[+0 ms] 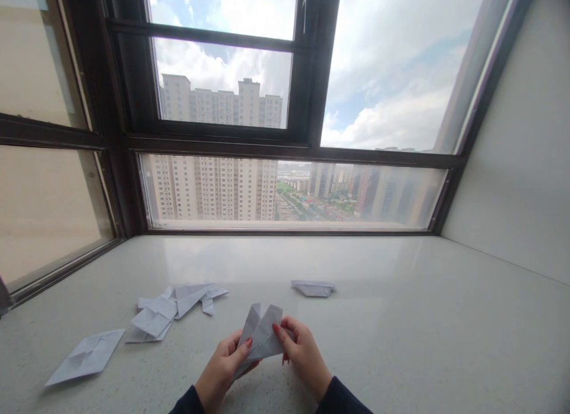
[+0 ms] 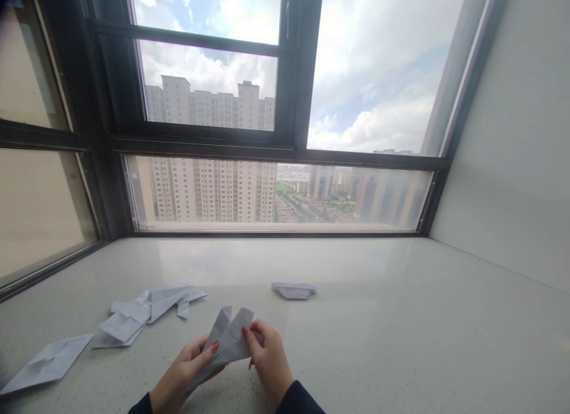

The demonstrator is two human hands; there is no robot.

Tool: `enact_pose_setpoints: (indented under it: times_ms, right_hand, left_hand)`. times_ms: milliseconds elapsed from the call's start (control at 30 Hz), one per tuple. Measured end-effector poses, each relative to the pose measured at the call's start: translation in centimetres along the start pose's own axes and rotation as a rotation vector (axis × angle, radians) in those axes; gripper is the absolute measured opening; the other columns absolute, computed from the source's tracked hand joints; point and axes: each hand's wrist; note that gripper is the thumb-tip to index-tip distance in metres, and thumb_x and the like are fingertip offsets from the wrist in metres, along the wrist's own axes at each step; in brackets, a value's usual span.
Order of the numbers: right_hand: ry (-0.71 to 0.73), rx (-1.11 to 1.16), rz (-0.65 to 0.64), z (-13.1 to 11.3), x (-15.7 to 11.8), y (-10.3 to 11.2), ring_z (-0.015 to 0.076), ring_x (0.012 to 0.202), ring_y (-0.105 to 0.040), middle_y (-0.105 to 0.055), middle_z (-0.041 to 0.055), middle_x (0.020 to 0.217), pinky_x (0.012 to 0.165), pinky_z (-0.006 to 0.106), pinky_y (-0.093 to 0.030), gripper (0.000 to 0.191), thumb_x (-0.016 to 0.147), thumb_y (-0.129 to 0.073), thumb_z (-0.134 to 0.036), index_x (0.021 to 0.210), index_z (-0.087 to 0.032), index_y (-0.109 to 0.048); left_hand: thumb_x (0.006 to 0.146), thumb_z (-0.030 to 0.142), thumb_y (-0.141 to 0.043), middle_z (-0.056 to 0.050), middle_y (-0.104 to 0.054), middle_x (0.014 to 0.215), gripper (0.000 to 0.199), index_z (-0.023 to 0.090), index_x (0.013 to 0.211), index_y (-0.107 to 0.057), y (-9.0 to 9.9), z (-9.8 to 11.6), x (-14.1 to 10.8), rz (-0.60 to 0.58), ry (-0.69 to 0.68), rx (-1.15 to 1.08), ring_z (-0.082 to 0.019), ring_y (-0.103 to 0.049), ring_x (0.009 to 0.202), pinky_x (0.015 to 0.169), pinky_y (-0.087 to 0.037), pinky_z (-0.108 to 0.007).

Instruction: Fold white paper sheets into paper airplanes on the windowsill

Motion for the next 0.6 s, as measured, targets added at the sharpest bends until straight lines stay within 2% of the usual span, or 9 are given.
enact_pose_setpoints:
  times_ms: [133, 200, 267, 333, 400, 500, 600]
  right_hand:
    - [-0.009, -0.002, 0.006, -0.09, 0.03, 0.04, 0.0079, 0.041, -0.041, -0.048, -0.0021, 0.054, 0.034, 0.019, -0.032, 0.045, 0.068, -0.046, -0.059, 0.063, -0.015, -0.050]
    - [-0.012, 0.000, 0.000, -0.08, 0.03, 0.02, 0.0078, 0.041, -0.041, -0.048, -0.0022, 0.053, 0.034, 0.019, -0.032, 0.044, 0.068, -0.046, -0.059, 0.063, -0.015, -0.050]
    - [-0.010, 0.007, -0.014, -0.06, 0.02, -0.03, 0.0077, 0.041, -0.040, -0.046, -0.0025, 0.053, 0.035, 0.019, -0.032, 0.043, 0.069, -0.046, -0.058, 0.063, -0.015, -0.050]
    - [-0.012, 0.022, -0.031, -0.04, 0.00, -0.10, 0.0078, 0.042, -0.040, -0.046, -0.0027, 0.053, 0.035, 0.018, -0.032, 0.043, 0.069, -0.047, -0.057, 0.063, -0.015, -0.050]
    - [-0.011, 0.031, -0.040, -0.03, -0.02, -0.14, 0.0080, 0.043, -0.041, -0.045, -0.0028, 0.053, 0.035, 0.018, -0.033, 0.042, 0.069, -0.048, -0.057, 0.064, -0.015, -0.050]
    - [-0.009, 0.019, -0.044, 0.05, 0.02, -0.11, 0.0080, 0.043, -0.040, -0.046, -0.0026, 0.053, 0.035, 0.018, -0.032, 0.042, 0.069, -0.047, -0.056, 0.065, -0.015, -0.051]
    - [-0.009, -0.019, -0.027, 0.11, 0.07, 0.02, 0.0085, 0.044, -0.040, -0.046, -0.0026, 0.053, 0.036, 0.018, -0.032, 0.043, 0.068, -0.048, -0.057, 0.064, -0.014, -0.052]
  left_hand:
    - [0.059, 0.054, -0.059, -0.003, -0.064, 0.074, 0.051, 0.014, 0.091, -0.060, 0.29, 0.03, 0.09, 0.083, -0.031, 0.009, -0.019, -0.058, 0.073, 0.067, -0.047, -0.030]
    - [0.061, 0.056, -0.057, -0.004, -0.064, 0.076, 0.055, 0.016, 0.098, -0.056, 0.39, 0.06, 0.14, 0.102, -0.020, 0.030, -0.019, -0.060, 0.071, 0.062, -0.049, -0.030]
    - [0.062, 0.058, -0.054, -0.005, -0.064, 0.079, 0.059, 0.017, 0.105, -0.051, 0.39, 0.09, 0.15, 0.104, 0.000, 0.078, -0.018, -0.061, 0.063, 0.050, -0.049, -0.027]
    - [0.063, 0.059, -0.052, -0.005, -0.063, 0.077, 0.061, 0.016, 0.107, -0.050, 0.33, 0.10, 0.13, 0.094, -0.018, 0.160, -0.017, -0.060, 0.054, 0.037, -0.043, -0.021]
    - [0.063, 0.058, -0.052, -0.003, -0.061, 0.069, 0.059, 0.015, 0.103, -0.052, 0.30, 0.11, 0.13, 0.101, -0.064, 0.246, -0.015, -0.058, 0.049, 0.030, -0.036, -0.017]
    - [0.064, 0.057, -0.051, 0.001, -0.056, 0.057, 0.054, 0.013, 0.095, -0.057, 0.36, 0.23, 0.18, 0.135, -0.096, 0.299, -0.013, -0.052, 0.048, 0.031, -0.035, -0.017]
    - [0.063, 0.058, -0.051, -0.001, -0.058, 0.062, 0.053, 0.013, 0.089, -0.061, 0.43, 0.51, 0.17, 0.142, -0.082, 0.264, -0.014, -0.052, 0.055, 0.040, -0.040, -0.019]
Point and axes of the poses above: each hand's wrist, its own x-axis towards the middle knuckle, its own y-axis out of the back of the hand, z = x × y
